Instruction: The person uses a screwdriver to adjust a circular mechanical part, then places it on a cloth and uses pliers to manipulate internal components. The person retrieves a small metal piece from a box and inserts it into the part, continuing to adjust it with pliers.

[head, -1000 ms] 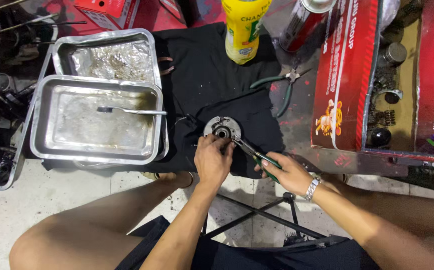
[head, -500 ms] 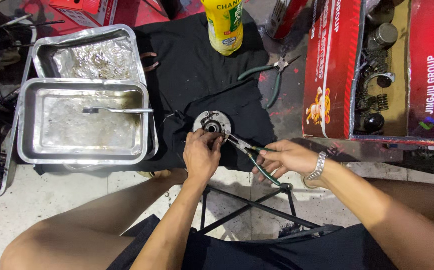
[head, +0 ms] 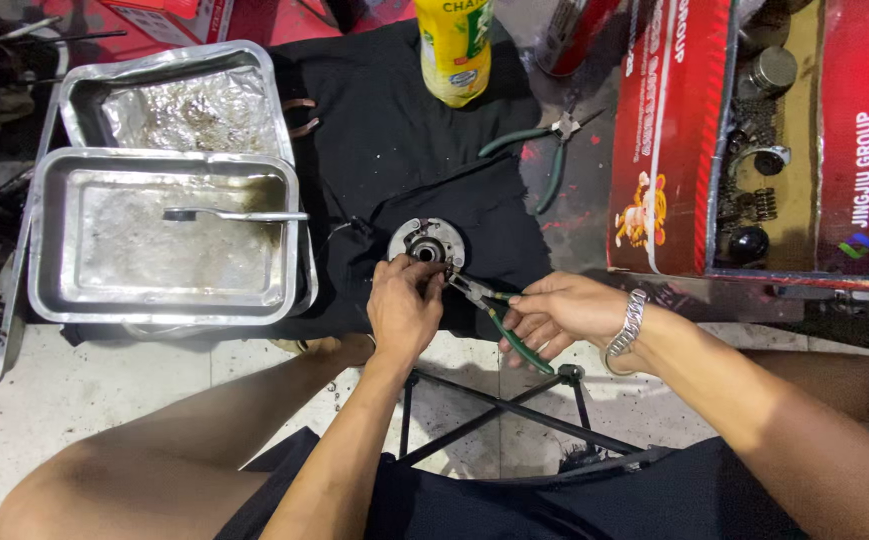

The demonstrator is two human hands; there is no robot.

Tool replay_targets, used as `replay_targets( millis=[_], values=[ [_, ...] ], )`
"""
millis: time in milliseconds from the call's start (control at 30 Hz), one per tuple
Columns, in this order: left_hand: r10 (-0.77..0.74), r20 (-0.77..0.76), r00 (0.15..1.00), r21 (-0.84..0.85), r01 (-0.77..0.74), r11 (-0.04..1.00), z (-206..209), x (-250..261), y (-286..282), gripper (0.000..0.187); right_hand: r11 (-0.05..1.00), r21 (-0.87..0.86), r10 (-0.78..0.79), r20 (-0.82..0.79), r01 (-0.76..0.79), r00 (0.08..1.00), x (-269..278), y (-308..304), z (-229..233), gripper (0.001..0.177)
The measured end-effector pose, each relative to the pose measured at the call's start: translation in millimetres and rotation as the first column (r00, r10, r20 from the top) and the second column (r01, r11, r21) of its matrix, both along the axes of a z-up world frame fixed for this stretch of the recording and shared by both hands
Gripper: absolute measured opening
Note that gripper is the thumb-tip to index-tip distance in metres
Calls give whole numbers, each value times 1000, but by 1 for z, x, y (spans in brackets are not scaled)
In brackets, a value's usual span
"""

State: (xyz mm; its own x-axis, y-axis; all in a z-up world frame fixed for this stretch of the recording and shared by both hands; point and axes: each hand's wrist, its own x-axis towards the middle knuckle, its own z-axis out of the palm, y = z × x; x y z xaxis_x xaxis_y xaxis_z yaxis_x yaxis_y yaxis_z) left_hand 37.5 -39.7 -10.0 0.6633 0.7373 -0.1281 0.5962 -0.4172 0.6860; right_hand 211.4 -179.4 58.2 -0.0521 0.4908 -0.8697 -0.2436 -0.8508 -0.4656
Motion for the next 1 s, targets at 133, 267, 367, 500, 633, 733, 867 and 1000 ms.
replay_targets(
  millis=[133,267,367,500,633,733,867,1000],
  values=[
    [10,5,1000,7,-10,1000,-1,0,0,15,988,-79,-129,33,132,991,-11,5,10,39],
    [7,3,1000,17,-7,1000,-4,-1,1,13,988,-66,-139,11,140,990,-10,6,5,40],
    [9,-1,1000,13,-8,1000,-5,-1,1,13,990,-65,-123,57,127,991,-10,5,4,39],
    [10,-8,1000,0,-10,1000,-6,-1,0,13,993,-70,-89,110,97,990,-13,9,9,37],
    [-9,12,1000,40,8,999,-9,-2,1,13,992,-82,-92,86,99,992,-12,14,8,37],
    [-19,6,1000,50,18,999,-9,-2,2,14,990,-68,-119,54,123,991,-10,12,3,37],
    [-18,22,1000,63,17,998,-7,-2,1,14,991,-48,-126,-33,124,991,2,10,-11,39],
    [0,25,1000,56,-2,998,-6,-2,-2,13,991,-57,-123,-87,119,989,11,11,-23,37]
  ],
)
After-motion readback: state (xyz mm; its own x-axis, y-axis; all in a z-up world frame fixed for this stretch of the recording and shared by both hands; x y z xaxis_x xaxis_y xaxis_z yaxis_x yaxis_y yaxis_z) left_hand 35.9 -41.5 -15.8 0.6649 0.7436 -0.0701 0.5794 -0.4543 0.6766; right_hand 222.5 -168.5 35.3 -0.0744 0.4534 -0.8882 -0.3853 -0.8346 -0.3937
